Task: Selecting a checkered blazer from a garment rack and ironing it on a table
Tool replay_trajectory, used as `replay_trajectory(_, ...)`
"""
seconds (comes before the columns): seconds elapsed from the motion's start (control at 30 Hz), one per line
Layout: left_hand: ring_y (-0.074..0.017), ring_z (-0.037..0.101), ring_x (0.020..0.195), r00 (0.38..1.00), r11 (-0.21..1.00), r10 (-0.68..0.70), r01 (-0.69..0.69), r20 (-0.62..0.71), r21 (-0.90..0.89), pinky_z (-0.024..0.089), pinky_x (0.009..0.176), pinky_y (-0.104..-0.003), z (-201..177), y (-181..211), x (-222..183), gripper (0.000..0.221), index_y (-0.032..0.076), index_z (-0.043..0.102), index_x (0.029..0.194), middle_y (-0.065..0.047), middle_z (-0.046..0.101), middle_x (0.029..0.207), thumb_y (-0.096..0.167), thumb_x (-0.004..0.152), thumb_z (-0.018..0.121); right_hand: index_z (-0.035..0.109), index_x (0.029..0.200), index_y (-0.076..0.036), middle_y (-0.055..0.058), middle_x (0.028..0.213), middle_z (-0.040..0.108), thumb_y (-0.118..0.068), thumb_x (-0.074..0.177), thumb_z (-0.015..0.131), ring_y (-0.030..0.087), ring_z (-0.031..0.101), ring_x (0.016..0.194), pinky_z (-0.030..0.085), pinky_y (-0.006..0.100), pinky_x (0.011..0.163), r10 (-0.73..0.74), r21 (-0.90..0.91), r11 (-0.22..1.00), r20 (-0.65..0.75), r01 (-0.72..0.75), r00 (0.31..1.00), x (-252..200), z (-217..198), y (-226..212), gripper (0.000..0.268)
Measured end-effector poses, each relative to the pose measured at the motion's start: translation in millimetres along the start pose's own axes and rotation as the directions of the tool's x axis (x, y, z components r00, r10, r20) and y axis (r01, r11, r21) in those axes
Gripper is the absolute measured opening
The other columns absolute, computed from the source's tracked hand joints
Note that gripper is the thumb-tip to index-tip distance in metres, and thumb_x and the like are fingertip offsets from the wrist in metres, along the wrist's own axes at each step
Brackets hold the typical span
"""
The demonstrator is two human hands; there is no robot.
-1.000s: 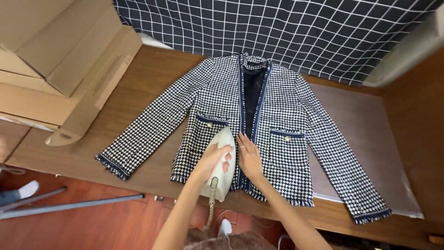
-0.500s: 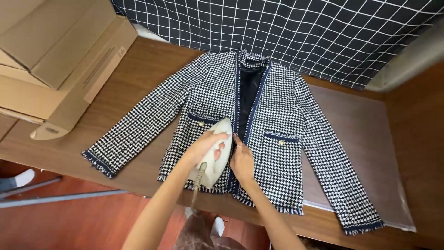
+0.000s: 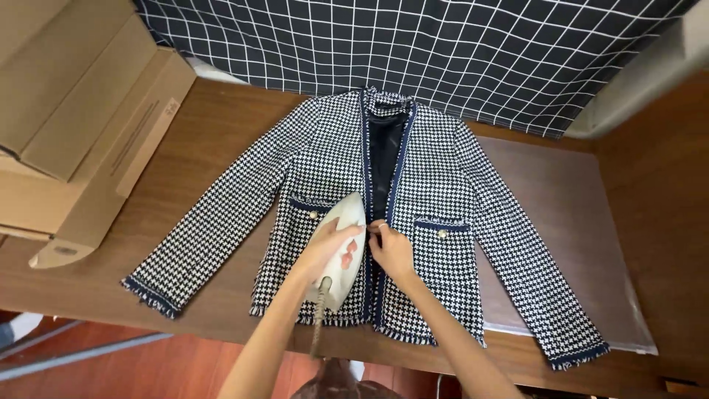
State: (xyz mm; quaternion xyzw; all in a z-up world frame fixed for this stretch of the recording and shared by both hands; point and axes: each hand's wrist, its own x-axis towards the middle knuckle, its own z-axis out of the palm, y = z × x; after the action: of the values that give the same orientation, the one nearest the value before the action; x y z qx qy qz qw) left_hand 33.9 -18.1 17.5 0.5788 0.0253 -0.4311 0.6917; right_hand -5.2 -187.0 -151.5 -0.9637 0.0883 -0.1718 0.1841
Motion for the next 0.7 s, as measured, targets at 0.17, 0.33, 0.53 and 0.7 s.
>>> replay_trajectory(0.17, -0.0118, 0.042, 0.038, 0.998, 0.995, 0.029, -0.034, -0.051, -0.093, 0.04, 0.032, -0.025, -3, -3, 39, 0.055, -0.007, 0.035, 0.115, -0.005, 0.041, 0.054, 0.016, 0.074, 0.064, 0.056, 0.096, -0.015, -0.003, 0.093, 0.066, -0.011, 0.079, 0.058, 0.014, 0.062, 0.086, 0.051, 0.025, 0.071, 0.043, 0.217, 0.975, 0.02, -0.046, 0.999, 25, -35, -18, 0.017)
replay_trajectory(0.33, -0.012, 0.042, 0.039, 0.996, 0.991, 0.007, -0.02, -0.092, -0.136, 0.04, 0.032, -0.025, -5, 2, 59, 0.052, -0.006, 0.037, 0.112, -0.005, 0.04, 0.054, 0.016, 0.073, 0.064, 0.056, 0.106, -0.009, 0.003, 0.108, 0.06, -0.006, 0.083, 0.052, 0.019, 0.053, 0.104, 0.042, 0.031, 0.081, -0.175, 0.025, 0.984, -0.074, 0.177, 0.982, 44, -20, -21, 0.024)
replay_trajectory(0.53, -0.0138, 0.045, 0.039, 0.996, 0.995, -0.003, -0.005, -0.085, -0.097, 0.042, 0.031, -0.026, -9, 22, 84, 0.045, -0.003, 0.042, 0.107, -0.006, 0.044, 0.053, 0.016, 0.074, 0.064, 0.055, 0.111, -0.018, -0.007, 0.107, 0.062, -0.001, 0.081, 0.047, 0.01, 0.054, 0.102, 0.04, 0.023, 0.075, -0.128, 0.012, 0.991, -0.106, 0.13, 0.986, 53, 9, 3, 0.036)
replay_trajectory(0.7, -0.0111, 0.044, 0.04, 0.987, 0.993, 0.031, -0.049, -0.161, -0.111, 0.042, 0.033, -0.024, -6, 54, 101, 0.037, -0.003, 0.047, 0.099, -0.006, 0.045, 0.054, 0.015, 0.072, 0.063, 0.046, 0.104, -0.014, -0.006, 0.096, 0.067, -0.001, 0.078, 0.049, 0.013, 0.06, 0.089, 0.044, 0.027, 0.071, -0.018, 0.123, 0.992, -0.074, 0.027, 0.997, 60, 7, 5, 0.03)
